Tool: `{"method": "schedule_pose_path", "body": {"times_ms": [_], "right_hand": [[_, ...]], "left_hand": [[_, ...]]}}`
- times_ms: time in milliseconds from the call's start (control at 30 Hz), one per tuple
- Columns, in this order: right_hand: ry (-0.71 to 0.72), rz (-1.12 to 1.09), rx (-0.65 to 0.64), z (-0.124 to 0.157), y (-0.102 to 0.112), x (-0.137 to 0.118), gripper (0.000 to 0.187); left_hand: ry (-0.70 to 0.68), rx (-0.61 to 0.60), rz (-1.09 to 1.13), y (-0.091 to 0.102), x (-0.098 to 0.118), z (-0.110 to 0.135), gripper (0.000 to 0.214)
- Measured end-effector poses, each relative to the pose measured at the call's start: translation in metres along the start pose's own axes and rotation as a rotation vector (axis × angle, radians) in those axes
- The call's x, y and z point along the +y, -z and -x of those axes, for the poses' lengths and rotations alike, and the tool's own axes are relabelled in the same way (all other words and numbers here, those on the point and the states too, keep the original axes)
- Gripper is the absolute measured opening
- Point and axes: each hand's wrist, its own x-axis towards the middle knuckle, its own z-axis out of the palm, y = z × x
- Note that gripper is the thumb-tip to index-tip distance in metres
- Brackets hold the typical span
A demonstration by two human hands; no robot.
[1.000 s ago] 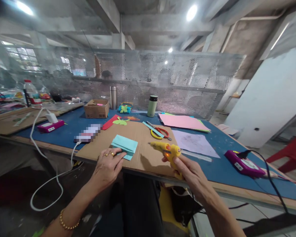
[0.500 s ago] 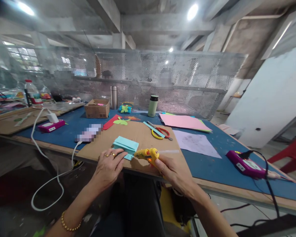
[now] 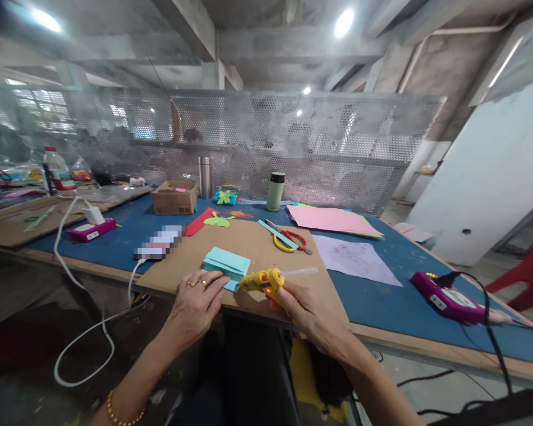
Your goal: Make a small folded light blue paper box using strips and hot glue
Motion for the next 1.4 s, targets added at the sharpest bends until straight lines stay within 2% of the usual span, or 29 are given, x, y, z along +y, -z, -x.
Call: {"method": "schedule_pose_path", "body": {"times_ms": [300, 533, 767, 1100, 1400], "right_hand": [[0.015, 0.028, -0.007, -0.0001, -0.0002, -0.0056, 0.055], [0.002, 0.035, 0.014, -0.0006, -0.0022, 0.003, 0.053], [-0.028, 0.01, 0.002, 0.0008, -0.0007, -0.0033, 0.054], [-0.007, -0.03, 0.016, 0.0018, 0.0, 0.0031, 0.052], [0.02, -0.015, -0.015, 0.0011, 0.0011, -0.0022, 0.054]], "left_hand": [[-0.01, 0.029, -0.004, -0.0011, -0.0009, 0.0019, 0.03], [-0.005, 0.016, -0.008, -0.0012, -0.0016, 0.0021, 0.031], [-0.007, 0.008, -0.007, -0.0015, -0.0022, 0.0022, 0.03], [0.007, 0.021, 0.018, -0.0005, -0.0014, 0.0015, 0.03], [0.017, 0.005, 0.019, 0.0008, 0.0005, 0.0006, 0.028]]}}
